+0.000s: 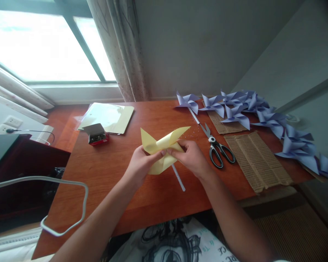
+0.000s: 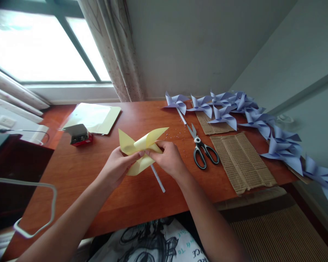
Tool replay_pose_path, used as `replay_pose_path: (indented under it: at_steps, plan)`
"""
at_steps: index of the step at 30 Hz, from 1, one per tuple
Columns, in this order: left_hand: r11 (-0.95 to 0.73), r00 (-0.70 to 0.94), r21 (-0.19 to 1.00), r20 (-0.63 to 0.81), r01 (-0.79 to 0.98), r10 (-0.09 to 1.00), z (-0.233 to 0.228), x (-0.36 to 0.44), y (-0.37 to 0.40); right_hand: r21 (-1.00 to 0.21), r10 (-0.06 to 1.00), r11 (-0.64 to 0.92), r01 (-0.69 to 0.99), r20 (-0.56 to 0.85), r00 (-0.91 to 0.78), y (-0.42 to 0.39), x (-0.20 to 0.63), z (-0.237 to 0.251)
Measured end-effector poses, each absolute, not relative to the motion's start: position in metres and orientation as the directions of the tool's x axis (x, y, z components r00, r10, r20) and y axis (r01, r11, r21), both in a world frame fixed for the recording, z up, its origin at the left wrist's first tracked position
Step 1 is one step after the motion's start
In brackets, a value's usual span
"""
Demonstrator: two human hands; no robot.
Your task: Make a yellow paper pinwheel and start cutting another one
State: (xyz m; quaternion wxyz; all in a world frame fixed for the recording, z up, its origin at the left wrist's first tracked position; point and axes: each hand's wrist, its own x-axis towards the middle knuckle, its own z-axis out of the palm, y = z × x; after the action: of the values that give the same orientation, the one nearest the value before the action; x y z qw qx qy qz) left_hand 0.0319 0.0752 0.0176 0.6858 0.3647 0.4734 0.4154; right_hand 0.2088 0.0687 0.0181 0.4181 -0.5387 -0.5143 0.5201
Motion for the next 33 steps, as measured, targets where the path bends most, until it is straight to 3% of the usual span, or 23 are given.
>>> replay_pose_path:
  at_steps: [7, 10, 13, 16, 19, 21, 23, 25, 33]
  plan:
    - [0.367, 0.353, 0.896, -0.268, -0.250, 0.896, 0.026, 0.030, 0.076, -0.978, 0.979, -0.197, -0.066, -0.193, -0.062, 0.067, 0.221, 0.026]
    - [0.337, 0.357, 0.894, -0.224, -0.296, 0.907, 0.025, 0.028, 0.078, -0.977, 0.981, -0.194, -0.086, -0.190, -0.049, 0.064, 0.229, 0.026]
    - [0.362, 0.318, 0.886, -0.267, -0.291, 0.910, 0.022, 0.026, 0.081, -0.980, 0.982, -0.182, -0.075, -0.185, 0.036, 0.060, 0.246, 0.027]
    - [0.320, 0.267, 0.942, -0.284, -0.101, 0.921, 0.018, 0.031, 0.081, -0.986, 0.974, -0.145, -0.088, -0.158, 0.162, 0.052, 0.275, 0.030]
    - [0.092, 0.374, 0.980, -0.152, 0.174, 0.915, 0.016, 0.049, 0.077, -0.984, 0.929, -0.118, -0.136, -0.158, 0.333, 0.042, 0.312, 0.032]
    - [-0.216, 0.530, 0.894, -0.028, 0.393, 0.848, 0.016, 0.071, 0.073, -0.985, 0.900, -0.096, -0.141, -0.147, 0.411, 0.036, 0.337, 0.033]
    - [-0.503, 0.635, 0.678, 0.069, 0.536, 0.769, 0.018, 0.099, 0.071, -0.982, 0.877, -0.095, -0.160, -0.159, 0.453, 0.029, 0.358, 0.035]
    - [-0.712, 0.745, 0.419, 0.115, 0.563, 0.657, 0.019, 0.131, 0.069, -0.984, 0.853, -0.080, -0.161, -0.151, 0.499, 0.023, 0.373, 0.038]
    - [-0.870, 0.859, 0.298, 0.220, 0.393, 0.463, 0.004, 0.220, 0.075, -0.985, 0.807, -0.028, -0.172, -0.124, 0.577, 0.004, 0.391, 0.050]
